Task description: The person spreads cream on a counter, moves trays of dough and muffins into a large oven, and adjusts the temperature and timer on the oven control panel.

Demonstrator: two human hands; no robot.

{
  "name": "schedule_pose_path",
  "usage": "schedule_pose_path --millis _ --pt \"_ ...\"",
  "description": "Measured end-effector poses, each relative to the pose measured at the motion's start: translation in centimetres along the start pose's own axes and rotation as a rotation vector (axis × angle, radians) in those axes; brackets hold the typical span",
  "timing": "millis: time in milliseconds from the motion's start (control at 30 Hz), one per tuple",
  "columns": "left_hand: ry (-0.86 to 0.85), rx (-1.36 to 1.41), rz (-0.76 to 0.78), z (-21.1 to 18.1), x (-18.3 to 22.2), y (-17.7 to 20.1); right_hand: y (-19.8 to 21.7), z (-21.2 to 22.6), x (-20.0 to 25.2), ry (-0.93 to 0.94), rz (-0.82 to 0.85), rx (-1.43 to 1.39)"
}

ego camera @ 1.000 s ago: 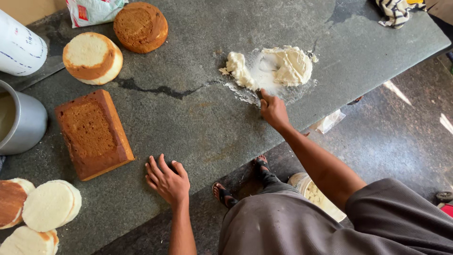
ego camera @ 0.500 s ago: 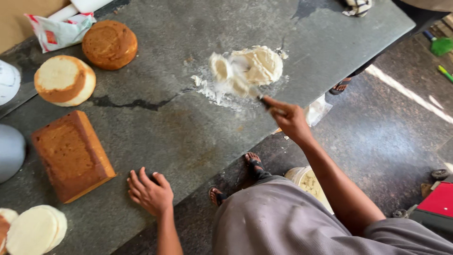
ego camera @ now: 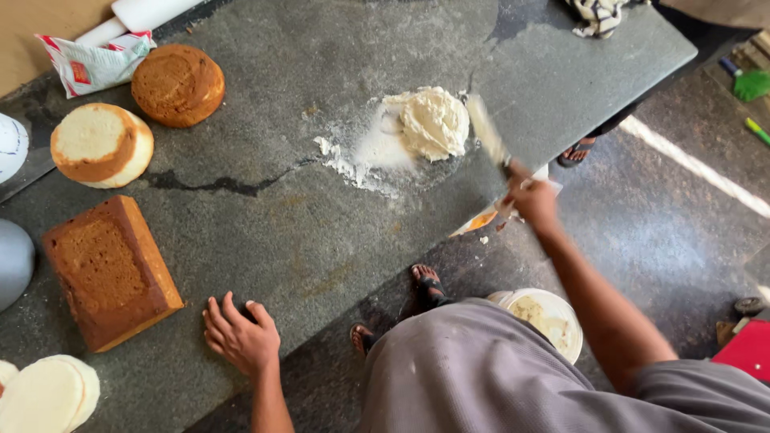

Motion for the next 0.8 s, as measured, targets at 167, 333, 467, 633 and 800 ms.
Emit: schedule_pose_path --millis 167,333,467,633,800 --pt "-0.005 0.008 -0.051 0.1 0.1 0.3 -8.4 -0.3 -1.5 0.04 -0.054 0.025" --pt "-0.018 0.048 -0.085 0.0 0.2 0.8 -6.0 4.8 -4.0 0.304 -0.005 0.34" --pt "-0.002 0.074 -0.068 -0.2 0.4 0.9 -6.8 3.1 0.9 0.697 -0.201 0.73" --pt "0.005 0.094 -0.057 0.0 0.0 1.2 -5.7 2.5 1.5 0.34 0.229 0.409" --pt "0.018 0.096 -0.028 0.3 0.4 1.4 0.1 10.6 2.4 0.158 0.257 -0.033"
Point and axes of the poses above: each hand's wrist, its own x-axis away from the middle knuckle, its own y-axis out of the back of the hand, z = x × y, the point moved 4 cm from there along -x, towards the middle knuckle, and after that the axes turned 6 degrees about y, right-handed, at the moved point
